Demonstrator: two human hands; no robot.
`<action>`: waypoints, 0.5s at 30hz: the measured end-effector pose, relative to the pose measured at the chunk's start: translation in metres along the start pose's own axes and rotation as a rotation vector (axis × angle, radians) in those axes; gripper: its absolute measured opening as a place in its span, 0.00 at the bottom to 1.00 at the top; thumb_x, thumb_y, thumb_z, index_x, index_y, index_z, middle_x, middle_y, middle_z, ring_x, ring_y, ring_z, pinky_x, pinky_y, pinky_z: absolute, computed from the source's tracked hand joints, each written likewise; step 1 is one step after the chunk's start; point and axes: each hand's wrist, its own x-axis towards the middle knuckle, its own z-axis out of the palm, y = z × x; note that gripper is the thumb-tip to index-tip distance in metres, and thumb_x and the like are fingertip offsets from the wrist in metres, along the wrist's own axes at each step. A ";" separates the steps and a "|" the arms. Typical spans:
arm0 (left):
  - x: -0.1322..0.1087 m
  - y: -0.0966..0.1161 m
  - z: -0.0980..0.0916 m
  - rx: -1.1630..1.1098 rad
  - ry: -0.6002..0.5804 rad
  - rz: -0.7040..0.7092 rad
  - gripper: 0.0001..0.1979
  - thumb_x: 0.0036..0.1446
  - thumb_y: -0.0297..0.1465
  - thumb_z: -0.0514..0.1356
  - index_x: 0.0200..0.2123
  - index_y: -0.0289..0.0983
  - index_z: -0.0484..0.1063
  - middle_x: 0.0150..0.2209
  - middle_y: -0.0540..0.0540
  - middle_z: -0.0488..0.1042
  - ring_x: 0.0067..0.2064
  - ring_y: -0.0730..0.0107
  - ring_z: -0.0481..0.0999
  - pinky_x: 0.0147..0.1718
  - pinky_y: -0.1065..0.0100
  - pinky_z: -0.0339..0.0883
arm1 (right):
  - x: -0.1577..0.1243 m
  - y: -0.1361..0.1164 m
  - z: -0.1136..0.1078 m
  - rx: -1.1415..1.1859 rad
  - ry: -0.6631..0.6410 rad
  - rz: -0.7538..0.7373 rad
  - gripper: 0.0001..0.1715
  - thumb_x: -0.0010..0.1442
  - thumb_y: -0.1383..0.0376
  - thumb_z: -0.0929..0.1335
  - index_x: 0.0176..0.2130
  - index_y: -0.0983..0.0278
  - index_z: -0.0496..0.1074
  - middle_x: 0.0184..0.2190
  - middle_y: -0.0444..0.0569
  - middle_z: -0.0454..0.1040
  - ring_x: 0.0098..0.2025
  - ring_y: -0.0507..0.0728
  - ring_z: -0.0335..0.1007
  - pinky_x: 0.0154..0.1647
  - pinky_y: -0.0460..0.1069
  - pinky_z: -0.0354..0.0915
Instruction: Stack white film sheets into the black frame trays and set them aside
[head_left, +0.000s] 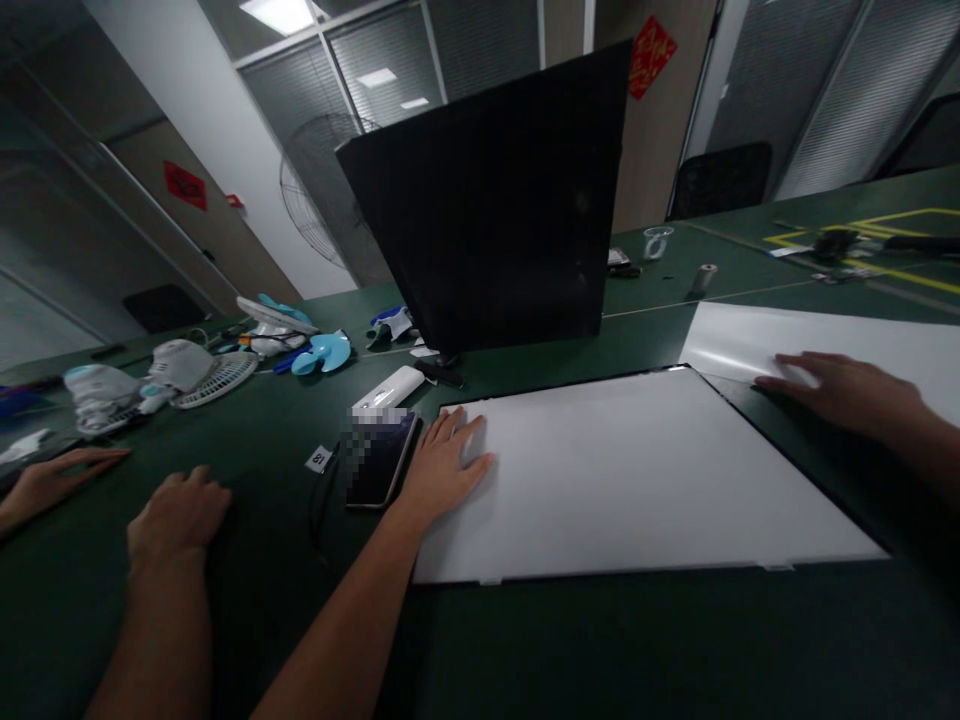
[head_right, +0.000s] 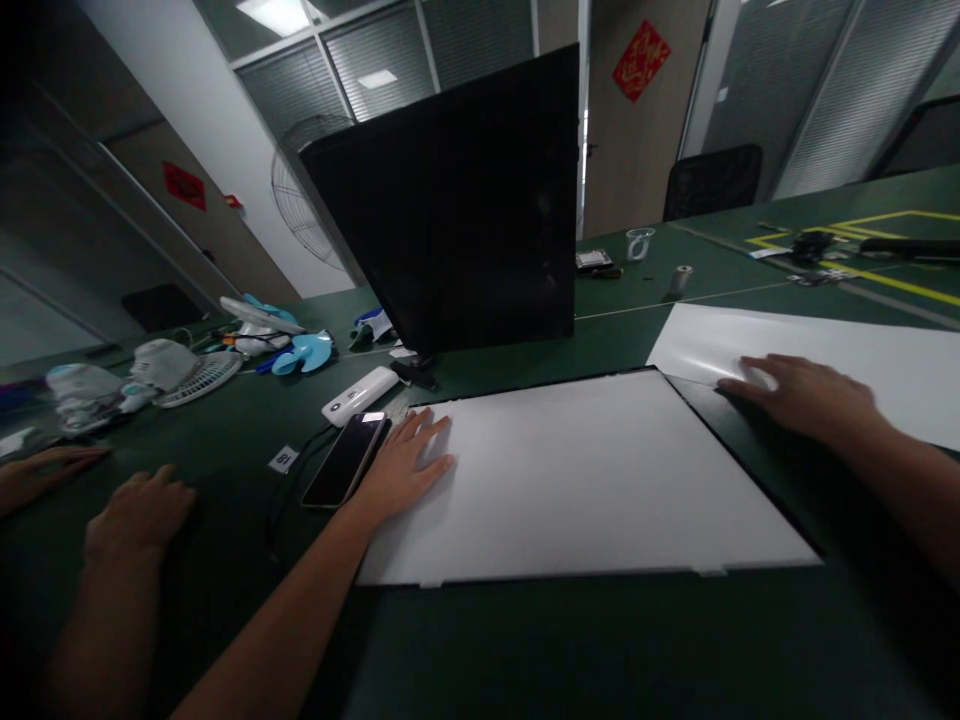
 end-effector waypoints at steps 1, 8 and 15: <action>0.000 0.001 0.000 -0.002 0.002 -0.004 0.34 0.68 0.48 0.59 0.73 0.43 0.62 0.77 0.39 0.53 0.78 0.43 0.47 0.74 0.43 0.46 | -0.002 -0.002 -0.001 0.000 0.003 0.001 0.55 0.60 0.26 0.55 0.69 0.56 0.67 0.72 0.60 0.61 0.69 0.81 0.59 0.58 0.80 0.62; -0.001 -0.001 0.005 0.008 0.036 0.014 0.34 0.69 0.48 0.58 0.73 0.41 0.63 0.77 0.37 0.53 0.78 0.43 0.48 0.74 0.45 0.46 | -0.016 -0.016 -0.006 -0.018 0.022 0.101 0.61 0.60 0.25 0.53 0.71 0.61 0.64 0.70 0.64 0.64 0.63 0.81 0.66 0.54 0.75 0.68; -0.001 0.001 0.007 0.015 0.041 -0.017 0.33 0.70 0.47 0.56 0.73 0.41 0.63 0.77 0.39 0.54 0.78 0.44 0.47 0.74 0.45 0.47 | -0.019 -0.008 -0.011 -0.063 0.077 0.191 0.61 0.60 0.25 0.48 0.71 0.59 0.63 0.62 0.68 0.72 0.53 0.81 0.73 0.44 0.70 0.69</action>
